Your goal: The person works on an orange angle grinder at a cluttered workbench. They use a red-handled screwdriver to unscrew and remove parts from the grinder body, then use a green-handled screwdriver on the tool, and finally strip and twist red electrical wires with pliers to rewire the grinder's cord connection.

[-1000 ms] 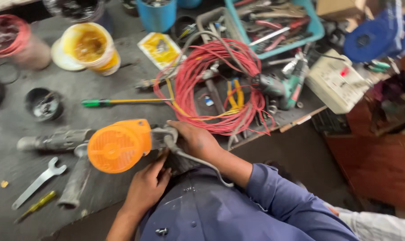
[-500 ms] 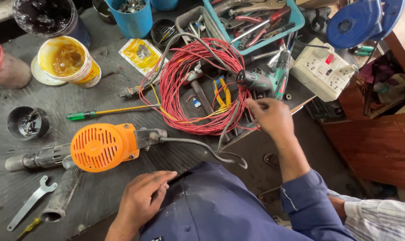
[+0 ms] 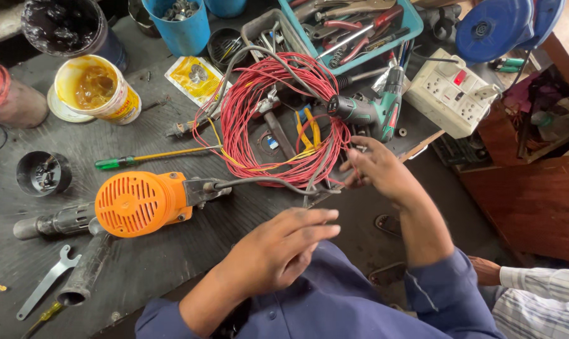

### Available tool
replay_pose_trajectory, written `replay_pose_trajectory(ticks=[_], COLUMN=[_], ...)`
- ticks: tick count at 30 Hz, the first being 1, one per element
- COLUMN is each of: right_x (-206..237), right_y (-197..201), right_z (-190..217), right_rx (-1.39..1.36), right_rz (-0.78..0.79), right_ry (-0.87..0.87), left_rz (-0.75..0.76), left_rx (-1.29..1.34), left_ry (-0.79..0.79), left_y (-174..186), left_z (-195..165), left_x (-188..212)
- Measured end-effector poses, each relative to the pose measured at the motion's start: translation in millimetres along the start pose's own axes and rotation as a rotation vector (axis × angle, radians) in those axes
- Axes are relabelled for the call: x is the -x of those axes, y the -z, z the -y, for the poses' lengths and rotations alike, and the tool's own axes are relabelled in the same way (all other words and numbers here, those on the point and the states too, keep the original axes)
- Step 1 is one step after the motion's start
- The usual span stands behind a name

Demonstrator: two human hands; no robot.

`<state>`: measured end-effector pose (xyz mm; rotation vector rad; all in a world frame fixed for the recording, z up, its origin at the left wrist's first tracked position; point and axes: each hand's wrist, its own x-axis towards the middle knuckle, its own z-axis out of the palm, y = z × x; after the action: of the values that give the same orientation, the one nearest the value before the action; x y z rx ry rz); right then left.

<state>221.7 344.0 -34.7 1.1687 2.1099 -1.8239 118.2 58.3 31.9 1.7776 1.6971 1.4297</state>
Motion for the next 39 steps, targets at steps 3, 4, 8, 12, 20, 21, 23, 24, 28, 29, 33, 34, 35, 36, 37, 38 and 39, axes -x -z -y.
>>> replay_pose_trajectory(ticks=[3,4,8,12,20,21,23,24,28,29,33,34,35,36,37,38,39], right_x=[29,33,34,37,-11,-19,-34,-41,-56,-57,-50,-48,-45,-42,-41,-41,-42], right_y=[4,3,-13,-18,22,23,20,16,-7,-12,-18,-17,-15,-13,-11,-9,-7], right_z=[19,25,32,5,-31,-31,-31,-29,-25,-22,-12,-9,-6,-5,-4,-3,-2], right_rx=[-0.595,-0.764,-0.888,0.498,0.245,0.502,0.597,0.644,0.792,0.761,0.525,0.432,0.342,0.254,0.225,0.199,0.171], right_rz=[0.134,0.16,0.043,-0.184,-0.59,-0.646,-0.607,-0.593,-0.609,-0.625,-0.622,-0.562,-0.494,-0.425,-0.402,-0.374,-0.34], right_ry=[0.46,0.425,0.263,0.83,0.402,0.491,0.414,0.38,0.397,0.405,0.501,0.399,0.286,0.167,0.211,0.27,0.335], left_rz=[0.009,0.011,0.073,0.259,0.111,0.051,-0.067,-0.128,-0.309,-0.308,-0.268,-0.247,-0.24,-0.229,-0.224,-0.245,-0.271], left_rx=[-0.008,-0.003,-0.052,-0.204,-0.025,0.142,0.414,0.516,0.577,0.548,0.219,0.084,0.021,-0.036,-0.098,-0.164,-0.238], left_ry=[0.061,0.085,0.235,0.425,0.529,0.596,0.647,0.624,0.421,0.423,0.347,0.303,0.299,0.299,0.296,0.279,0.264], left_y=[-13,-19,-49,-71,-86,-90,-98,-101,-109,-109,-106,-105,-106,-108,-110,-114,-118], left_z=[15,21,52,71,86,89,94,97,112,115,115,113,108,102,97,92,88], left_x=[-13,-16,-32,-36,-27,-28,-28,-28,-33,-33,-29,-29,-29,-29,-31,-37,-44])
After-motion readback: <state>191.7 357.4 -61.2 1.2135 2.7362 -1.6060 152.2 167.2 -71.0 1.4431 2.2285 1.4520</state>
